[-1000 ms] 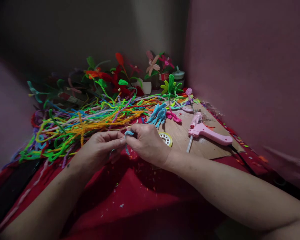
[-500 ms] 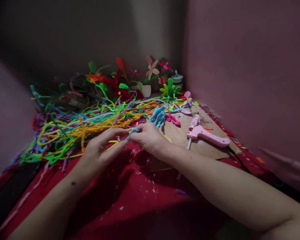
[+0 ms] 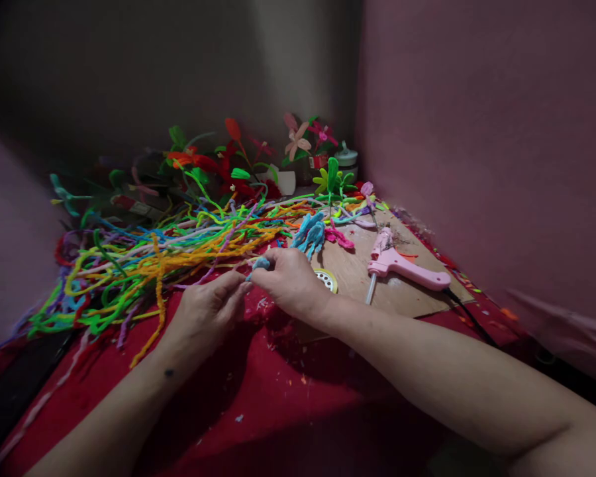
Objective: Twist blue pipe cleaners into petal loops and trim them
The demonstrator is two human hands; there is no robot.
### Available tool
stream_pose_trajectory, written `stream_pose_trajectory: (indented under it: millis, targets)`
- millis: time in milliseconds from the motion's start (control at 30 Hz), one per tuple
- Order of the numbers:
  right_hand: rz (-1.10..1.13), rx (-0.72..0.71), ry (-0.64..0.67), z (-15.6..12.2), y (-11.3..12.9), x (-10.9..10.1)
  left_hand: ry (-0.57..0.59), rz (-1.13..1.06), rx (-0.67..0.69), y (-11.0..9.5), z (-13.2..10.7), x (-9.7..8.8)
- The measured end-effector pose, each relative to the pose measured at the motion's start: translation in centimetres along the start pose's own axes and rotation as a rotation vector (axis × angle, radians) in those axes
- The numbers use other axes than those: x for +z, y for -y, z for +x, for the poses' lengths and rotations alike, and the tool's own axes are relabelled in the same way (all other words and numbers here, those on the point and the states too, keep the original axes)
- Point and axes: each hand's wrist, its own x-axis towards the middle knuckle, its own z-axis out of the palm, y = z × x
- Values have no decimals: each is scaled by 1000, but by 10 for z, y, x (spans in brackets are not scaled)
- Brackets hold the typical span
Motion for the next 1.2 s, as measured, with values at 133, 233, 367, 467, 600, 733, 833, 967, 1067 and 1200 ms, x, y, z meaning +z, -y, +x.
stream_pose_trajectory:
  millis: [133, 233, 367, 467, 600, 733, 833, 967, 1067, 1200]
  targets:
    - [145, 46, 147, 4, -4, -1, 147, -212, -104, 0, -1, -1]
    - [71, -29, 97, 1, -4, 0, 250, -357, -170, -4, -2, -3]
    - [-181, -220, -77, -5, -1, 1, 385, -569, -227, -9, -3, -2]
    - [-157, -190, -117, -5, 0, 0, 370, -627, -286, -9, -2, -2]
    - [146, 26, -66, 1, -3, 0, 241, -481, -341, -6, 3, -5]
    - [294, 180, 5, 4, -7, 0, 148, -440, -385, 2, 8, -8]
    - [227, 178, 71, 2, -6, 1, 22, -521, -439, 9, 11, -9]
    - [-51, -227, 185, -9, -1, 5, -30, -566, -390, 12, 16, -11]
    - [-257, -545, 265, -17, 0, 9, 5, -462, -298, 3, 23, -13]
    - [-327, -661, 263, -20, -1, 12, 50, -322, -216, -20, 41, -12]
